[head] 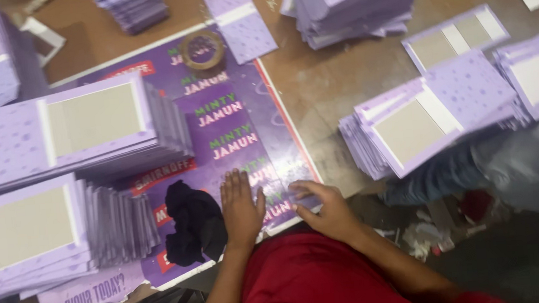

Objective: The person folds purple printed paper sheets in half and stacks them on the table. The person repeatedly picks up sheets, folds them, and places them into a growing stack.

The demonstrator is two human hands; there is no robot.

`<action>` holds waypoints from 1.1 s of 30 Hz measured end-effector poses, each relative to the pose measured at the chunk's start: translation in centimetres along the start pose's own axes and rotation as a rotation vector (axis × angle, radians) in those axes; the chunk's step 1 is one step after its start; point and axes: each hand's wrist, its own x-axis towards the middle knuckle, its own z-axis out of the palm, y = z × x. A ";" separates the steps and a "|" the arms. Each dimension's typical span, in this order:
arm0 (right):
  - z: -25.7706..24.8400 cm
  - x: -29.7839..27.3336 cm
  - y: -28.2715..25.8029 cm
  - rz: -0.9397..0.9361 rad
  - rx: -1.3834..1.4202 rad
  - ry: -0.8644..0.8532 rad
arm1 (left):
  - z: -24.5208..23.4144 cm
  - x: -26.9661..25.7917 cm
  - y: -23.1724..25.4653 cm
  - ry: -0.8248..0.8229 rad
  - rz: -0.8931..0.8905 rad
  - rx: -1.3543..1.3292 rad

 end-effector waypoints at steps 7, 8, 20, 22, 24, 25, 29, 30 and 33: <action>2.4 -2.4 5.8 0.025 -0.006 -0.032 | 0.5 0.3 1.4 0.026 -0.028 0.026; 2.5 -2.1 6.5 0.018 -0.006 -0.038 | 0.4 0.4 1.4 0.028 -0.032 0.022; 2.8 -2.1 7.5 -0.129 -0.115 -0.011 | 0.1 1.1 2.9 0.194 -0.038 -0.183; 2.9 -2.1 7.5 -0.114 -0.132 -0.005 | 0.3 1.9 3.9 0.194 -0.024 -0.231; 3.0 -2.0 7.1 -0.036 -0.132 -0.015 | 0.7 3.5 5.0 0.148 -0.130 -0.451; 2.9 -1.9 6.9 0.053 -0.020 -0.018 | 1.0 4.8 5.6 0.097 -0.245 -0.647; 1.4 0.6 4.8 0.218 0.584 0.050 | 0.6 12.3 7.1 -0.117 -0.544 -1.330; 0.7 1.6 4.1 0.217 0.774 0.088 | 0.0 14.6 7.6 -0.086 -0.481 -1.231; -1.7 6.3 2.0 0.015 0.824 0.328 | -2.3 23.4 9.9 0.187 -0.035 -1.036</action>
